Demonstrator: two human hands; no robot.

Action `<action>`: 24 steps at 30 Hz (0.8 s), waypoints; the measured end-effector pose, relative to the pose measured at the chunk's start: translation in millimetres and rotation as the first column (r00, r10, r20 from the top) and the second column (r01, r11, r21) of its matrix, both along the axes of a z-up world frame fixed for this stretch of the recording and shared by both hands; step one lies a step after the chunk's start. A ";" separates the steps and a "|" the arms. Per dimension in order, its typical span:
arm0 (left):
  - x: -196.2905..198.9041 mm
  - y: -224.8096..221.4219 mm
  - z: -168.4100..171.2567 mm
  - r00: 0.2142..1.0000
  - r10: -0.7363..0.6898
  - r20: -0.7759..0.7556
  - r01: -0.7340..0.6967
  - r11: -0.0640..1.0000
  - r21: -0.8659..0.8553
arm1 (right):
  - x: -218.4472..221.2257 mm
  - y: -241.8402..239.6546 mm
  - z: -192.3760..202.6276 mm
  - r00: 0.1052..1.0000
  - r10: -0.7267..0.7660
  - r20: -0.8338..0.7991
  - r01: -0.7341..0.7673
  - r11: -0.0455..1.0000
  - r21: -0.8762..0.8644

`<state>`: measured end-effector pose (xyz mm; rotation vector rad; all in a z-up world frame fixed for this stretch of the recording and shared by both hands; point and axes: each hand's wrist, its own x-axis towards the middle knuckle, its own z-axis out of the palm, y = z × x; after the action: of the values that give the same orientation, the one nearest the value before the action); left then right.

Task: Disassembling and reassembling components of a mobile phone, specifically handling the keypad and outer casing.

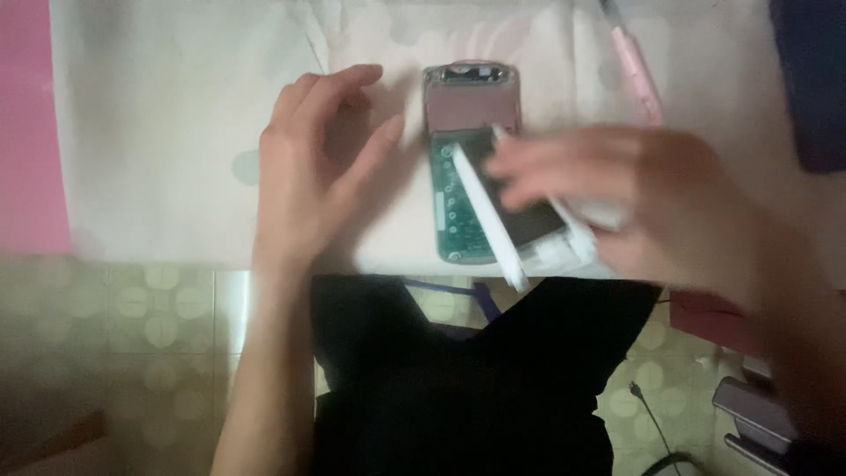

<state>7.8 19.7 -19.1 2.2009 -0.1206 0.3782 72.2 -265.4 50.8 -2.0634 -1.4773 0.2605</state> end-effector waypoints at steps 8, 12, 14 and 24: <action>2.0 2.2 -5.0 0.998 -0.025 0.059 0.023 0.999 0.035 | -47.2 -47.1 3.6 0.992 -0.002 -0.128 -0.009 0.997 -0.082; 3.4 3.6 -9.0 0.996 -0.040 0.086 0.037 0.999 0.038 | -38.9 -35.8 10.1 0.953 -0.141 -0.268 0.146 0.989 -0.001; 3.4 4.3 -8.7 0.995 -0.055 0.084 0.051 0.998 0.046 | -31.1 -2.7 21.5 0.877 -0.267 -0.400 0.322 0.943 0.078; 0.8 6.6 -8.1 0.991 -0.053 0.123 0.046 0.997 0.057 | -64.4 -1.0 -1.0 0.977 0.163 0.139 -0.162 0.987 -0.018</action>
<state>8.5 26.4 -27.2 2.2224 -0.2556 0.4898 7.8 -266.4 49.8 -2.0032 -1.7360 0.1874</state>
